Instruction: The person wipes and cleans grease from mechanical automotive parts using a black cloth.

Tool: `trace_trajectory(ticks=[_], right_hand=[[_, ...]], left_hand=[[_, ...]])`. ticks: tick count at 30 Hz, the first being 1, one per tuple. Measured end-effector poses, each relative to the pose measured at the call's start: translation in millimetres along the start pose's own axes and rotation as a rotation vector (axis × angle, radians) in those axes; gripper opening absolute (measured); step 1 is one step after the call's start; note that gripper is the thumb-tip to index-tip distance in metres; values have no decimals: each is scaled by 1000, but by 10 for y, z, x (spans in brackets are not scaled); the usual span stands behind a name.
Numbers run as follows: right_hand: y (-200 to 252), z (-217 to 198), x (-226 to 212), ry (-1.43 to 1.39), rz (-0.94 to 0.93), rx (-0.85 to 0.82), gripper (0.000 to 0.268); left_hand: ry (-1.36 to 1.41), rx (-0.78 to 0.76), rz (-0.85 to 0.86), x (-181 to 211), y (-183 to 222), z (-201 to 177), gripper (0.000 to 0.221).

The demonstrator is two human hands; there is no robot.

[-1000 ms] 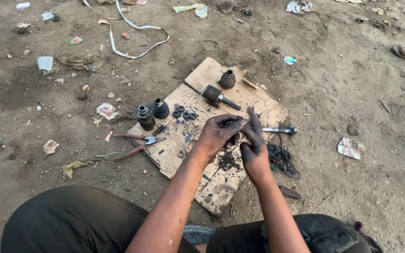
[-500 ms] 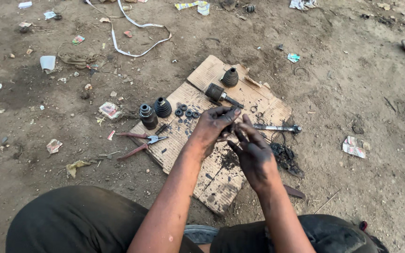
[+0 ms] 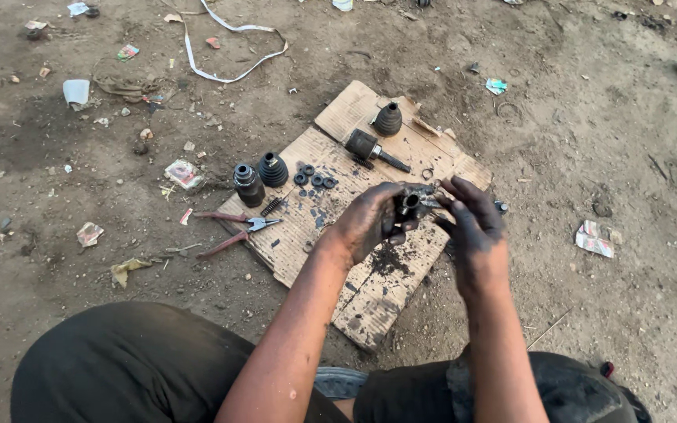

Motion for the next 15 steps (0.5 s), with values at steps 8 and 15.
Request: trace_trajectory(ticks=[8, 15], right_hand=[[451, -244, -974, 546, -64, 15, 36], [1243, -895, -959, 1321, 305, -172, 47]], left_hand=[[58, 14, -40, 70, 30, -38, 59], [21, 1, -93, -2, 22, -33, 64]])
Point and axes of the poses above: each hand's wrist, its own y-axis away from the middle knuckle, its own z-axis out of the palm, x = y × z, the point moved 6 cm from there along -y, towards the middle knuckle, and after that the axes turned 11 degrees about -y, right-handed, at the moved point
